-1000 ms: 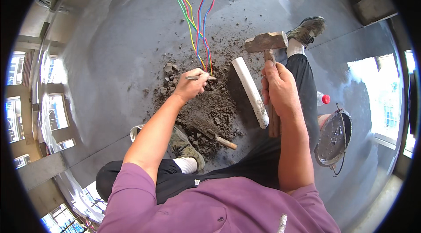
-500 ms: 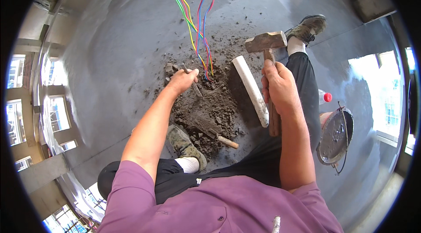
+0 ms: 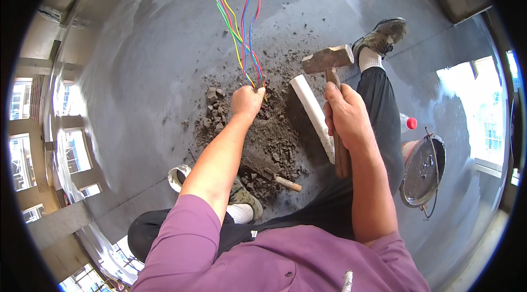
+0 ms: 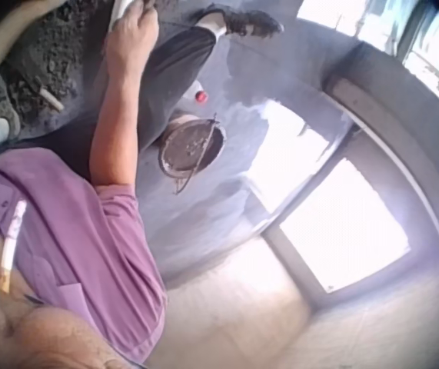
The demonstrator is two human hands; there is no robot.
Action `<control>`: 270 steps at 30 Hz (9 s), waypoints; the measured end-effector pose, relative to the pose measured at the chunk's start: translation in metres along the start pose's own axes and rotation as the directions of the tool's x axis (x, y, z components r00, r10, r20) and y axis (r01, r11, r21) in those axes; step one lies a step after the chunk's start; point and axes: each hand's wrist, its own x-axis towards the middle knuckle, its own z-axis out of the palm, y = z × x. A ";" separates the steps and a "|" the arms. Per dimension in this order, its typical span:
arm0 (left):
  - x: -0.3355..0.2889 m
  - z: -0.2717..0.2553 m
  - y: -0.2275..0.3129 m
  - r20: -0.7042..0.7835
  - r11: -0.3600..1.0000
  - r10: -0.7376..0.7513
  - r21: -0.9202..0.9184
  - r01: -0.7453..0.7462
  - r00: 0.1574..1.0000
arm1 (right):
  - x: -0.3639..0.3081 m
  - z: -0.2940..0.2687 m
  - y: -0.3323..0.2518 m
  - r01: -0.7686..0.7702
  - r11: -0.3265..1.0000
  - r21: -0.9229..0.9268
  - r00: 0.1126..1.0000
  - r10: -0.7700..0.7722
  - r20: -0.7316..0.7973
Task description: The person sits on the floor and uses a hammer and chisel to chip away at a concrete floor around a bundle of colored electrical wires. They repeatedly strike the chisel to clear debris and widen the opening, then pull and arrange the wires.
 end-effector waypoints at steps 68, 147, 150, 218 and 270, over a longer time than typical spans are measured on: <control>-0.100 -0.249 -0.057 0.220 0.803 0.570 -0.354 -0.480 0.792 | 0.018 0.131 -0.074 0.129 0.917 0.377 0.939 -0.236 0.252; -0.195 -0.308 -0.034 0.524 0.741 0.535 0.086 -0.666 0.663 | 0.019 0.116 0.146 -0.418 0.904 0.092 0.900 0.398 0.181; -0.228 -0.334 -0.056 0.288 0.758 0.581 0.147 -0.635 0.761 | 0.034 0.123 0.143 -0.287 0.950 -0.121 0.942 0.303 0.145; -0.233 -0.347 -0.106 0.361 0.901 0.425 -0.255 -0.351 0.830 | 0.032 0.155 0.139 -0.529 0.840 -0.123 0.684 0.508 0.523; -0.074 -0.072 -0.008 0.246 0.842 0.537 -0.214 -0.495 0.807 | 0.086 0.109 0.079 -0.294 0.954 -0.055 0.856 0.289 0.429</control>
